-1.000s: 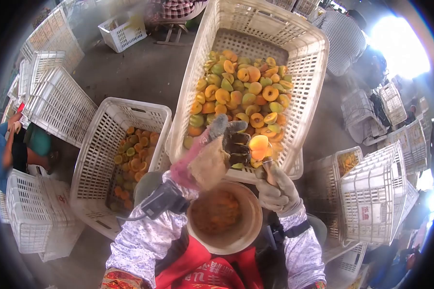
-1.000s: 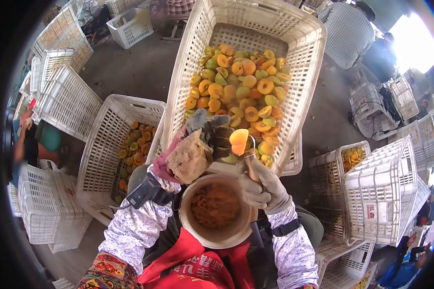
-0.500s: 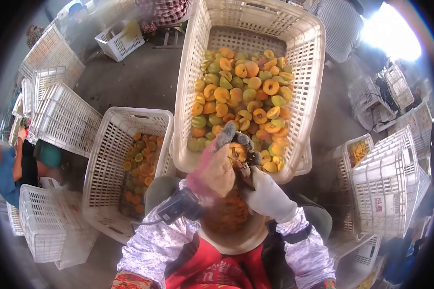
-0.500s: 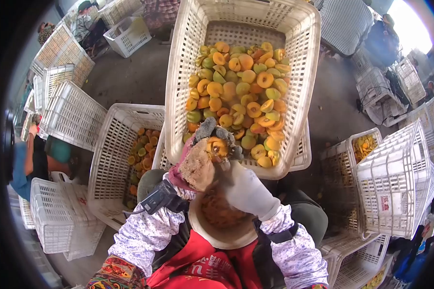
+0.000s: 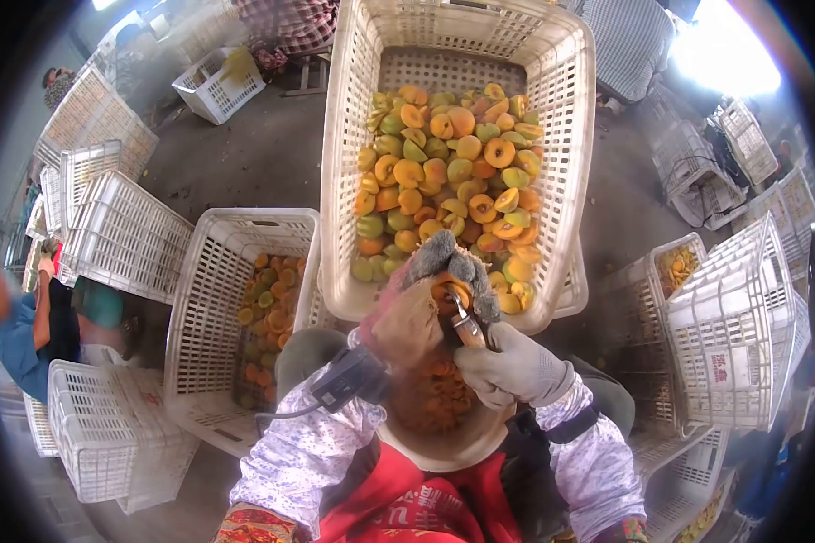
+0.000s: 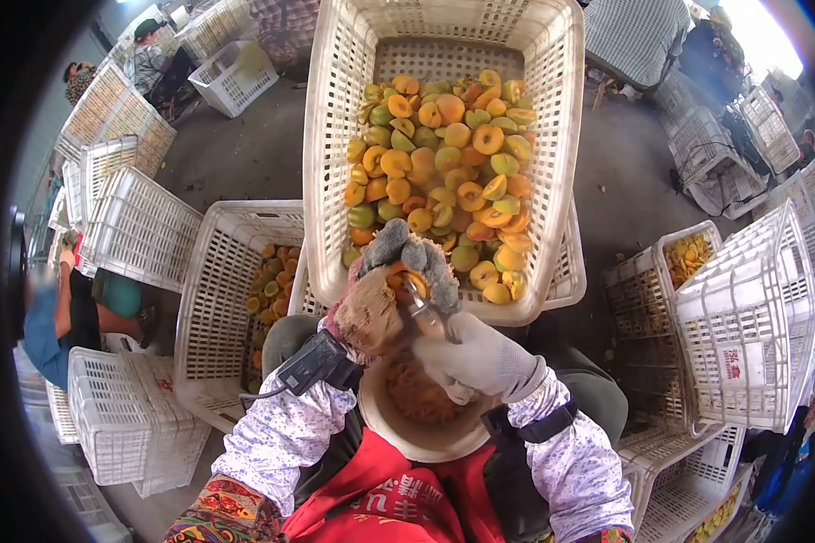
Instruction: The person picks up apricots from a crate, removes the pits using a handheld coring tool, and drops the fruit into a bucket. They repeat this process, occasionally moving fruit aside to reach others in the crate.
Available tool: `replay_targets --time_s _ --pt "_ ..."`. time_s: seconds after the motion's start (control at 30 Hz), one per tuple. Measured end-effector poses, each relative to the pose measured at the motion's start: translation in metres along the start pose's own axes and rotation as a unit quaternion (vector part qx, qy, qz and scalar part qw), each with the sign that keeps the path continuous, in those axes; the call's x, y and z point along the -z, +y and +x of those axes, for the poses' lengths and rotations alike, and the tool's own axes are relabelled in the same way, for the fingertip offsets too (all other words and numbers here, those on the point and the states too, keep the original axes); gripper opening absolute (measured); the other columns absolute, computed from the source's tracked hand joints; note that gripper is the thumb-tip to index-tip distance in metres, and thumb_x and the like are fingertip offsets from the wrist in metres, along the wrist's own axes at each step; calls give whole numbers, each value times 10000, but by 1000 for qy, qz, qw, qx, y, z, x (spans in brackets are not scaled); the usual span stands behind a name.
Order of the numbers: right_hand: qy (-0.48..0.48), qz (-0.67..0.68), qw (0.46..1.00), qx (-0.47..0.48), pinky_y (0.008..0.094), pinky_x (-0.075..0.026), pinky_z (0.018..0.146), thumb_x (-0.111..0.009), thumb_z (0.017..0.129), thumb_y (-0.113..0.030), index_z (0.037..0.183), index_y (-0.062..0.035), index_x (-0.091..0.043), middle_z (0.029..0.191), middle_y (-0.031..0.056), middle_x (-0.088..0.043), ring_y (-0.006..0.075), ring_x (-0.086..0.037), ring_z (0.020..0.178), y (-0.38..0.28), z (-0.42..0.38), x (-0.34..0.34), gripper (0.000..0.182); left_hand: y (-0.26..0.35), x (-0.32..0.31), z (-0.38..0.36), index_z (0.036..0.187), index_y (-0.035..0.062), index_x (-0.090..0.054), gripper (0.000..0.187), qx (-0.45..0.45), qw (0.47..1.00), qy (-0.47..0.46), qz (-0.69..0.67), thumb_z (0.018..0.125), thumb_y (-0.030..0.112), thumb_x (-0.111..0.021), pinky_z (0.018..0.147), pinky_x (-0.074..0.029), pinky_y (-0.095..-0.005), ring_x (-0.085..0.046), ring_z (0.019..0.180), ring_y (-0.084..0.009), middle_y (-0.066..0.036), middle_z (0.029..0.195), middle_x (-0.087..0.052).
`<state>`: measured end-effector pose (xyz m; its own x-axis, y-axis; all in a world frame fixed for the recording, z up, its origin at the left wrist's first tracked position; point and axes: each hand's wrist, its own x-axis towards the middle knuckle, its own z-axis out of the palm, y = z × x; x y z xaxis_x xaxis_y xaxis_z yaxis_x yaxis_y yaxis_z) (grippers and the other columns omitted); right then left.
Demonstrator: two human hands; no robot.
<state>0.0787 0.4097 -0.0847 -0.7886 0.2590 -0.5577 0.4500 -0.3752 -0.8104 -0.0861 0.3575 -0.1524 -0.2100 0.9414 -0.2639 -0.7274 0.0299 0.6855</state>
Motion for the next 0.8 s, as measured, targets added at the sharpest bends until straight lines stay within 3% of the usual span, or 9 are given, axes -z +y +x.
replay_targets --time_s 0.13,0.2,0.3,0.33,0.4,0.5,0.57,0.6,0.8 --pt "-59 48 997 -21 263 -351 405 -514 910 -100 713 -54 -471 548 21 -469 111 -435 418 12 2 2 206 7 -7 -8 909 23 -619 290 -32 998 -47 -4 962 295 -535 649 -528 -375 -643 763 -265 -118 835 -629" --pt "72 -211 974 47 334 -480 568 -549 879 -177 938 20 -567 729 119 -597 217 -612 612 27 13 0 206 12 -11 -13 934 15 -630 248 -53 997 -52 3 955 252 -558 640 -534 -343 -647 754 -238 -111 840 -642" --pt "27 -144 989 25 388 -503 662 -573 839 -173 1013 -5 -580 824 156 -606 304 -625 754 21 4 -1 242 20 -22 -20 972 2 -647 194 -74 996 -13 54 945 186 -593 626 -542 -294 -654 739 -197 -101 847 -661" --pt "28 -145 989 24 388 -503 662 -573 839 -173 1013 -5 -580 824 156 -606 304 -625 754 20 0 0 242 18 -28 -22 905 15 -636 259 -58 994 79 39 980 247 -547 511 -500 -278 -600 600 -165 -83 785 -632" --pt "13 -276 950 148 408 -505 718 -605 809 -194 1043 -40 -590 880 159 -609 329 -616 821 25 -6 -2 281 11 -19 -25 919 13 -629 322 -66 990 80 92 966 325 -563 514 -516 -291 -620 609 -178 -75 772 -622" --pt "-6 -250 951 182 416 -498 756 -627 773 -203 1050 -39 -596 933 170 -607 330 -602 893 44 -6 -11 323 8 -16 -38 933 37 -622 361 -31 982 119 143 945 396 -590 520 -537 -302 -640 612 -201 -66 760 -613" --pt "37 -275 928 250 422 -502 703 -617 796 -212 1069 -18 -576 867 187 -614 352 -618 826 52 -2 -18 337 4 -6 -36 1064 -9 -575 213 13 996 74 -50 981 182 -533 627 -504 -243 -590 741 -119 -47 863 -602" --pt "89 -314 908 263 430 -500 672 -608 810 -211 1068 -8 -561 836 197 -616 366 -621 781 52 -3 -19 332 -13 1 -35 1087 8 -561 180 -136 985 52 98 971 133 -502 674 -506 -243 -585 816 -120 -33 949 -587" --pt "122 -467 833 269 448 -495 591 -607 848 -247 1024 4 -522 712 202 -627 382 -632 657 71 -19 -4 318 -11 22 -43 1030 70 -571 136 -120 990 28 -66 946 124 -479 777 -522 -337 -630 827 -195 -82 974 -636"
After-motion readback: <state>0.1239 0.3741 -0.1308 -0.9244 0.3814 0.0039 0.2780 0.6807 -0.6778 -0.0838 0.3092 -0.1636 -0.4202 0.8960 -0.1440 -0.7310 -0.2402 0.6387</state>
